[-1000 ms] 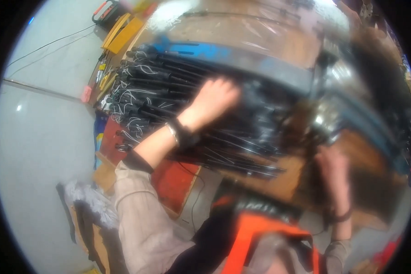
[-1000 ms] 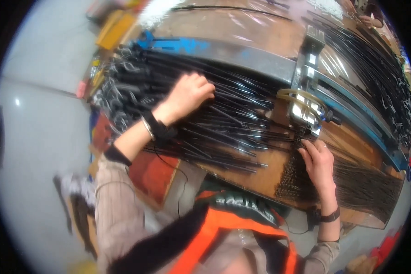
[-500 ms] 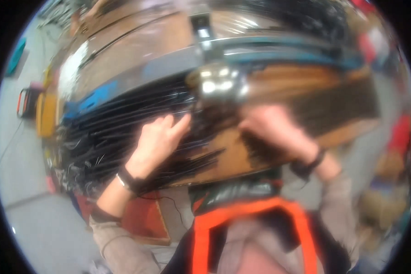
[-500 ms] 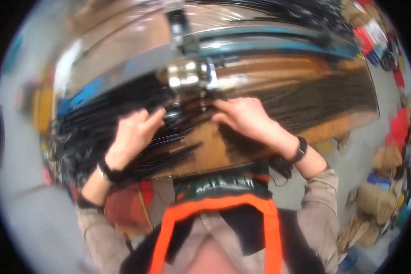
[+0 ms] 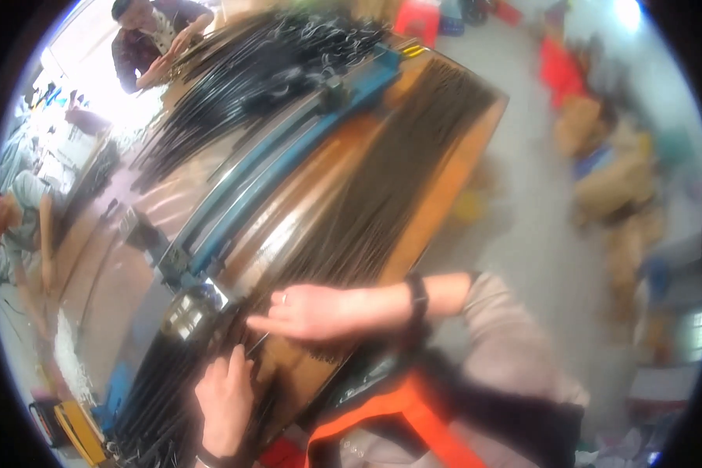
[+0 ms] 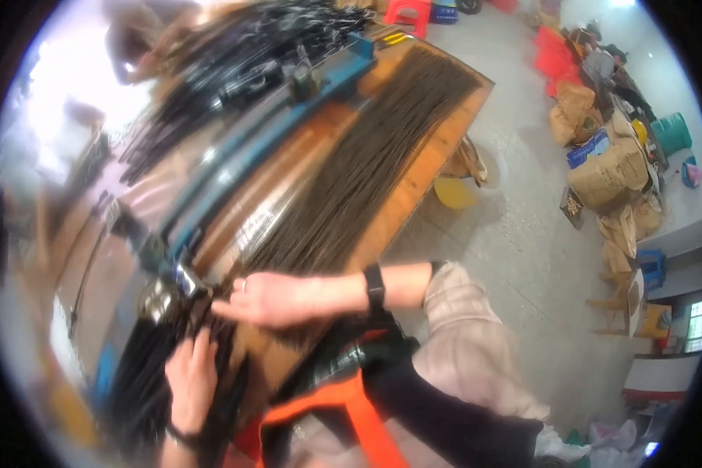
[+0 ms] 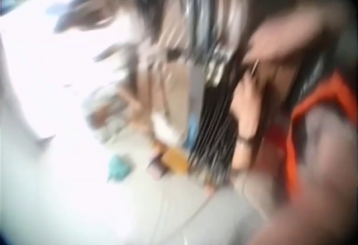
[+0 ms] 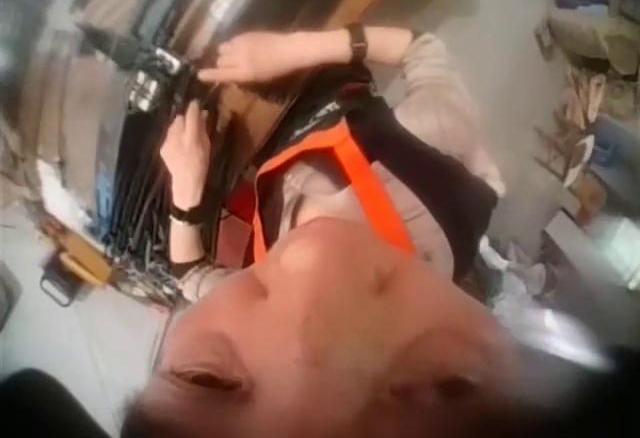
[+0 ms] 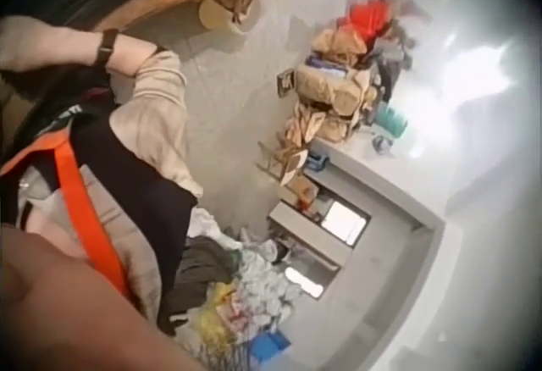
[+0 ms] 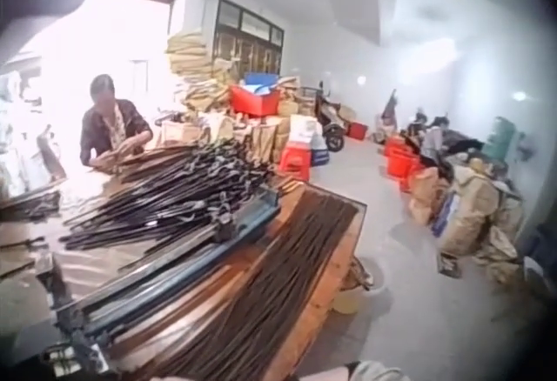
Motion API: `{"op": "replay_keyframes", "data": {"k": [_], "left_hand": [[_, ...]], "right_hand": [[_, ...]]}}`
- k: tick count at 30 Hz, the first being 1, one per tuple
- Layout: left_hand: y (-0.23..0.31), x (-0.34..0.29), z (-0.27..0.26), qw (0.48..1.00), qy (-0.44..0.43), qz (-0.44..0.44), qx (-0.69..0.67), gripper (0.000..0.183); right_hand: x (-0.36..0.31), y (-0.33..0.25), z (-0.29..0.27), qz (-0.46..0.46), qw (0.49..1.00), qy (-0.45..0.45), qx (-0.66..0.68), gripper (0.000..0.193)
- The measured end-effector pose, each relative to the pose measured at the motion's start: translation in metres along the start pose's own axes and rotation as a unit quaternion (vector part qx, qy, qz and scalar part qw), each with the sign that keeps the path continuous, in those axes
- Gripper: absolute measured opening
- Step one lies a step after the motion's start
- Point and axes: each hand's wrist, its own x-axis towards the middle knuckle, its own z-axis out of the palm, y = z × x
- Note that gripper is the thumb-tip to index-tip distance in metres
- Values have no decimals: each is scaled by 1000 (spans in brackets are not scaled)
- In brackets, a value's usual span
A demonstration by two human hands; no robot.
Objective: Sorting and bundling thin metal rods using an alignment fixture.
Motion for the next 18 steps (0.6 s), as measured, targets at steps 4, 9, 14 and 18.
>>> {"op": "replay_keyframes", "data": {"k": [4,9,14,18], "left_hand": [[5,41,-24,996,70,63,7,35],[-2,102,-59,995,76,60,5,35],[-5,143,-50,989,65,129,21,36],[1,167,-24,989,41,144,6,36]], "right_hand": [[-8,40,-30,-42,991,120,-49,52],[-42,121,-74,191,962,183,-68,43],[-97,193,-98,156,958,200,-131,32],[-67,181,-125,101,967,153,-177,30]]}}
